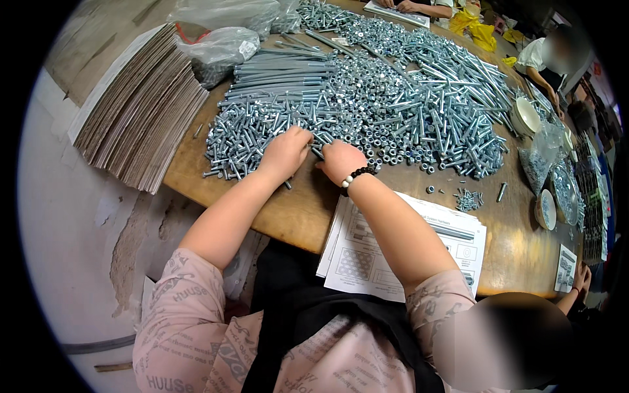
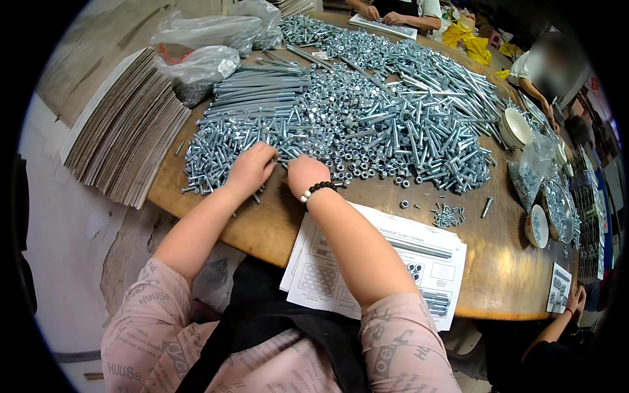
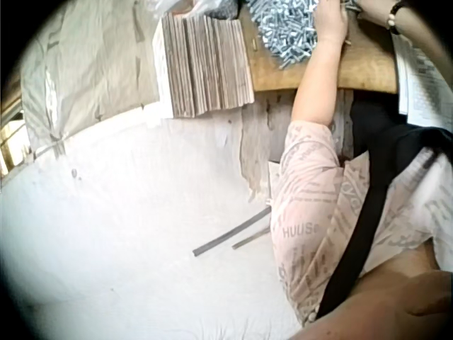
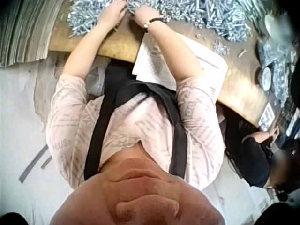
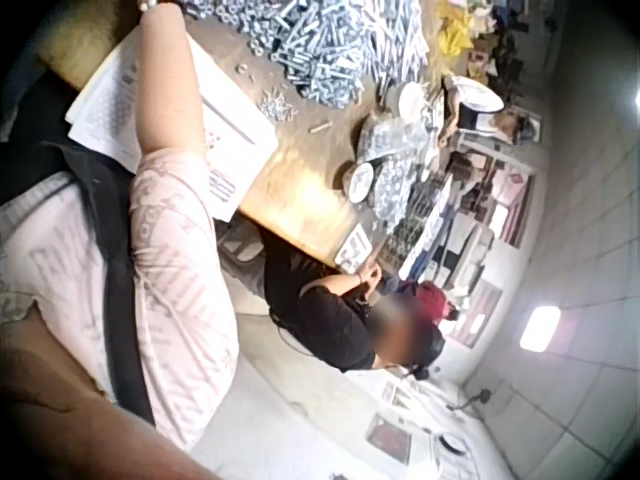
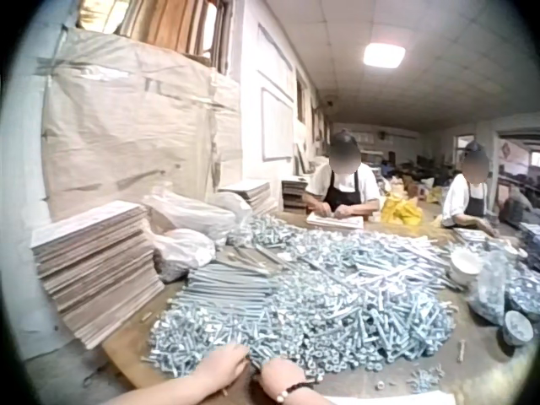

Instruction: The person sorts metal fasteners on a table, picking up bolts, nuts, and washers from a large pile and arranging them on a printed sheet. The person repeatedly places fasteners into designated spots on the sheet and moves the sheet aside to continue sorting.

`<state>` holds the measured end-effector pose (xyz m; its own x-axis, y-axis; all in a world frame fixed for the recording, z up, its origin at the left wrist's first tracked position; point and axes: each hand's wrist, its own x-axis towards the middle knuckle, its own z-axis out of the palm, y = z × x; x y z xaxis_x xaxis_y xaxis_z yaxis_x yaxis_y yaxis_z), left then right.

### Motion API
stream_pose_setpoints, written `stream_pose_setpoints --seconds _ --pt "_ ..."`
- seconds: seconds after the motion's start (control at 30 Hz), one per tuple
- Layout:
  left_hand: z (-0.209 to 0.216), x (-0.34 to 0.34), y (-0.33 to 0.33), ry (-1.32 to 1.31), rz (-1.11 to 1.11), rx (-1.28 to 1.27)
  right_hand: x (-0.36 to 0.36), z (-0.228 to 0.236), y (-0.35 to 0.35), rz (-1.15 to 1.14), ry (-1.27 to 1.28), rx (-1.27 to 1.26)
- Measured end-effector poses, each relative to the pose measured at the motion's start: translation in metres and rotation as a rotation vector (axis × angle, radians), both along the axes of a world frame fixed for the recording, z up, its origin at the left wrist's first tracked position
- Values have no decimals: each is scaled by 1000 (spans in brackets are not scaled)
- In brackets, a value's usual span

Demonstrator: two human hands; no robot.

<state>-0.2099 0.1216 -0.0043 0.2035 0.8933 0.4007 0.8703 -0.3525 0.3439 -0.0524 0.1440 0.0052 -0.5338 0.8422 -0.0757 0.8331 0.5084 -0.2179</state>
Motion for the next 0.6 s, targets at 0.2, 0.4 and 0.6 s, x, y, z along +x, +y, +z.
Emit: stream_pose_setpoints --seconds 0.2,0.4,0.6 --pt "-9 4 25 185 -79 146 -4 -8 7 -25 -53 29" --pt "-22 4 33 498 -71 284 64 10 26 51 56 -25" --pt "-18 5 37 528 -85 385 79 -5 19 180 -153 -27"
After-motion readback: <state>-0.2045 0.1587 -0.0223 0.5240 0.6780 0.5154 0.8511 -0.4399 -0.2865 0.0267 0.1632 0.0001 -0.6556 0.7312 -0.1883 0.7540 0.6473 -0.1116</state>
